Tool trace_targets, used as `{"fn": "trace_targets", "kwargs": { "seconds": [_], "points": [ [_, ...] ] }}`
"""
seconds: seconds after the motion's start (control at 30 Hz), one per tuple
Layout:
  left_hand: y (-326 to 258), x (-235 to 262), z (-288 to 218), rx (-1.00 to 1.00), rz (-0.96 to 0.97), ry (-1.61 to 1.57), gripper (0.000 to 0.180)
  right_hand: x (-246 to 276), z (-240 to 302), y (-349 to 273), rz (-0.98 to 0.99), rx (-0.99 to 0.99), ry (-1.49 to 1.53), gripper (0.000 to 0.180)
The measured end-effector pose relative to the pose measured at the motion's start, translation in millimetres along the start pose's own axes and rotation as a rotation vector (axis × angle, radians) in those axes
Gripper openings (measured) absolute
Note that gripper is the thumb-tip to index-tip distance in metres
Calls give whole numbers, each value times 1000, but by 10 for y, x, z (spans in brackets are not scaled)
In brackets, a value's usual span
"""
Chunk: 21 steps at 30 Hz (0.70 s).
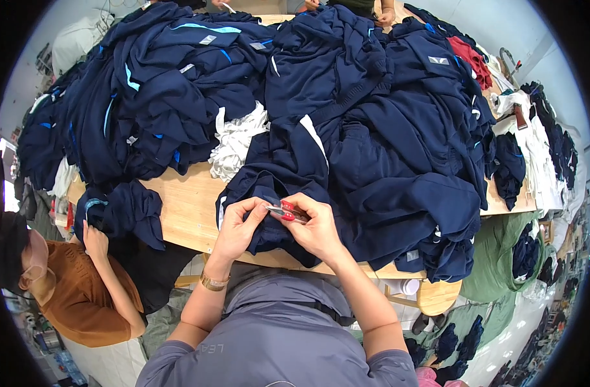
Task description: Trimming loose threads from blue garments using a pair of thread snips.
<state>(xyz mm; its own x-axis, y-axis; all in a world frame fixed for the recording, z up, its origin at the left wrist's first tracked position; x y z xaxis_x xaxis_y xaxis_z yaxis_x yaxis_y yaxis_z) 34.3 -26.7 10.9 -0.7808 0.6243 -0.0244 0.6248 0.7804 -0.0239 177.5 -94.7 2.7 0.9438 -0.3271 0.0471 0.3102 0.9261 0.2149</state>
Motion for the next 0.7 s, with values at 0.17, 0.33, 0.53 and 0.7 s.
{"fn": "trace_targets", "kwargs": {
  "seconds": [0.17,0.33,0.53,0.7],
  "points": [
    [-42,13,0,10,-8,54,22,11,9,90,-253,-40,175,16],
    [-42,109,126,149,-25,-214,25,293,45,34,-439,79,610,29],
    [-14,57,108,210,3,-380,28,317,137,-11,-338,-9,213,10],
    [41,41,134,169,-13,-320,31,4,-40,14,20,-150,42,12]
  ]
}}
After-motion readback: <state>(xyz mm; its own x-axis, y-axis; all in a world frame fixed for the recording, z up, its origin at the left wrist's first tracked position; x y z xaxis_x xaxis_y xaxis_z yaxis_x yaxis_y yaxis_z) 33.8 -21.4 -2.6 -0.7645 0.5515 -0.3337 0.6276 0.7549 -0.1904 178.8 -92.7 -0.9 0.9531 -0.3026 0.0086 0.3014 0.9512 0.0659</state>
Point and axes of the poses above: each hand's wrist, its own y-axis towards the middle knuckle, its own x-axis out of the back of the hand, z = x × y, the point moved 2 cm from there along y, towards the middle knuckle, and after that the axes turned 2 degrees about y, right-handed, at the moved point
